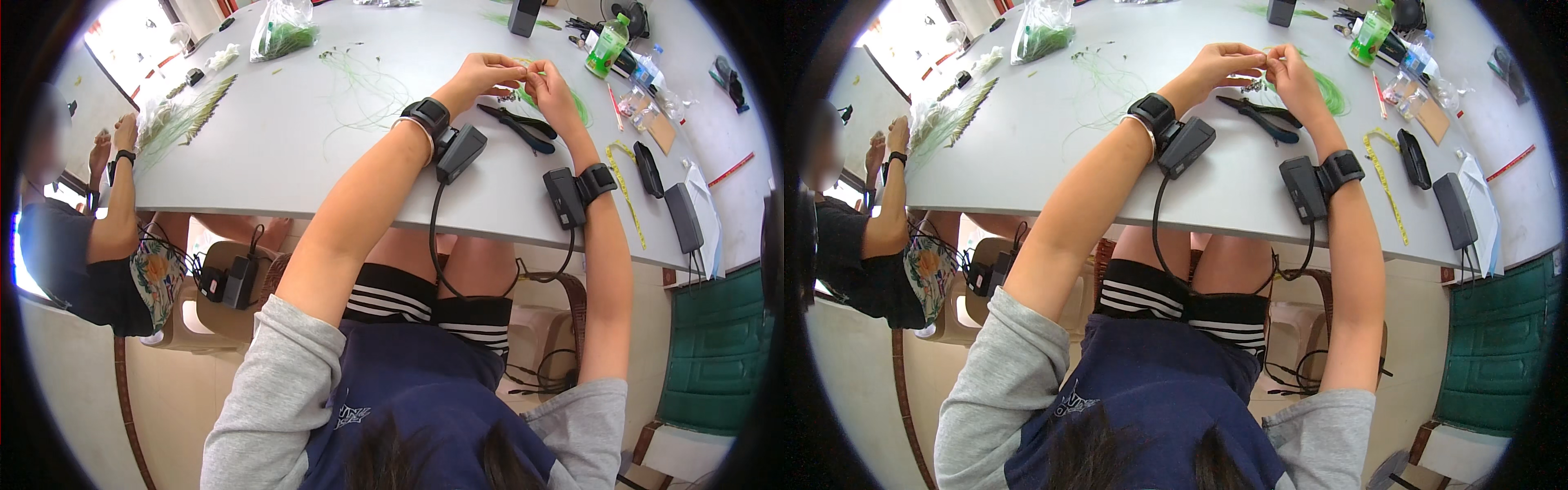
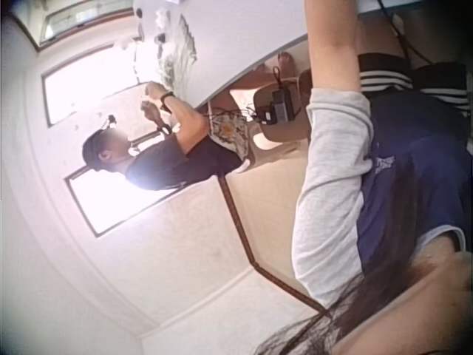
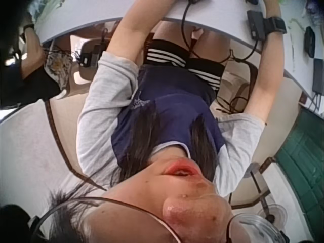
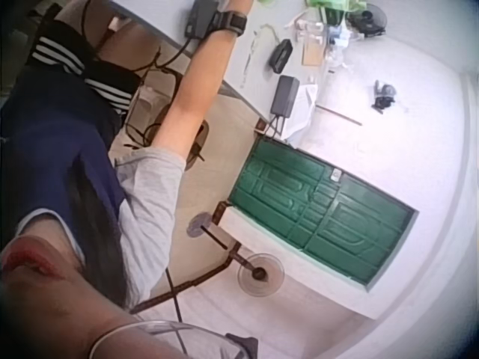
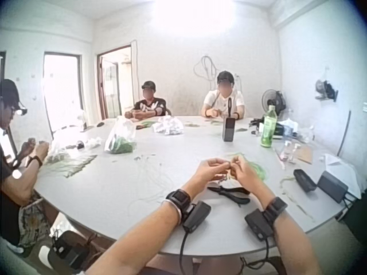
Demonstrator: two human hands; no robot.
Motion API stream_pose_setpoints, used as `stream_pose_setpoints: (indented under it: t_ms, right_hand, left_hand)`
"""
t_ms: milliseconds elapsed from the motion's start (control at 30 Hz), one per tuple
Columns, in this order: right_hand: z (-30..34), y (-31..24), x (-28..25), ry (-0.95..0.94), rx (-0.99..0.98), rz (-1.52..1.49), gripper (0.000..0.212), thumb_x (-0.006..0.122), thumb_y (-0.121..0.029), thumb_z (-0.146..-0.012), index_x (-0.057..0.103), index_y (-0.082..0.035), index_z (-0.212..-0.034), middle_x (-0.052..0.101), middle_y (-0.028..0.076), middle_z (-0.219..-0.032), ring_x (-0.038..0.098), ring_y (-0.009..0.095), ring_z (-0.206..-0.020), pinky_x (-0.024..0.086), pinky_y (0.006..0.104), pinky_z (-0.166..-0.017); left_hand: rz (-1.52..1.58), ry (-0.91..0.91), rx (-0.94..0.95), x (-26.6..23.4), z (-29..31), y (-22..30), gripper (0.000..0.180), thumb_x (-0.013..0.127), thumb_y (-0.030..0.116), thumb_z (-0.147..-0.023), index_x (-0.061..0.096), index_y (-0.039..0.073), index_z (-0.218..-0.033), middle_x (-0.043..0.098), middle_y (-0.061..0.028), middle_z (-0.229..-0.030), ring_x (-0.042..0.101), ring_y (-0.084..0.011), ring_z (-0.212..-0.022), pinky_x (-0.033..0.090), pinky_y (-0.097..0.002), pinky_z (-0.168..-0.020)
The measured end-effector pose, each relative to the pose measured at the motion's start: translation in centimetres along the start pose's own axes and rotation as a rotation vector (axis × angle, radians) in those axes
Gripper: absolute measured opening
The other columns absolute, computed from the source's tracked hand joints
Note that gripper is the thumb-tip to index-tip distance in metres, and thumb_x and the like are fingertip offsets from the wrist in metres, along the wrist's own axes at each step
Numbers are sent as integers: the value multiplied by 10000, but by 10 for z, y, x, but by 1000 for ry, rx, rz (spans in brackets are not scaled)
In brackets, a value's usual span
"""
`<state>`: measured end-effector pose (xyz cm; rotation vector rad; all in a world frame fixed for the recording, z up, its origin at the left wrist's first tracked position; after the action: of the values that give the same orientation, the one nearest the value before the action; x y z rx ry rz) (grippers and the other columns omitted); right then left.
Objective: Assembling fishing rigs by attaching components like swivels and beads to fishing line using pliers.
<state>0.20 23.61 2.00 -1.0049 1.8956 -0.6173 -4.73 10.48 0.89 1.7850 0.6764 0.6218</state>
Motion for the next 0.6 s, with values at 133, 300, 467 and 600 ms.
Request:
stream_pose_setpoints:
  t_ms: [133, 300, 467, 600]
  right_hand:
    - [1, -1, -1, 34, -5, 17, 97, 429, -102, -877, 449, -15, -914, 562, 60, -737, 543, 110, -663, 454, 237, -616]
    - [1, -3, -2, 48, -21, 33, 81, 436, -96, -873, 445, -22, -905, 545, 37, -670, 519, 92, -614, 424, 219, -552]
    - [6, -15, -1, -24, 59, -111, 72, 439, -95, -875, 439, -36, -916, 476, 2, -617, 423, 54, -533, 328, 190, -461]
    - [7, -15, 0, -21, 52, -164, 70, 435, -92, -880, 433, -44, -932, 441, -18, -592, 371, 41, -502, 274, 181, -432]
  left_hand:
    - [-64, -4, -2, 0, 1, 2, 340, 641, 297, -762, 594, 32, -969, 604, -72, -920, 583, -134, -865, 468, -245, -753]
    - [-128, -6, 7, -2, -1, 3, 358, 642, 303, -761, 594, 21, -976, 609, -72, -902, 586, -130, -849, 471, -245, -751]
    - [-170, -11, 0, -2, 0, 5, 352, 628, 300, -774, 593, 13, -976, 608, -75, -886, 584, -127, -829, 473, -244, -744]
    - [-121, -49, 14, -1, -3, 4, 309, 611, 277, -789, 597, 15, -952, 600, -54, -835, 571, -112, -779, 476, -237, -712]
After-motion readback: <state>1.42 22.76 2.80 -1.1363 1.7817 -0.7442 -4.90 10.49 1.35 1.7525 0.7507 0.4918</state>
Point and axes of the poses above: each hand's wrist, its own z-axis away from the middle knuckle, its own x-axis out of the palm, y = z × x, the point moved 4 cm from there along -z, towards the middle knuckle
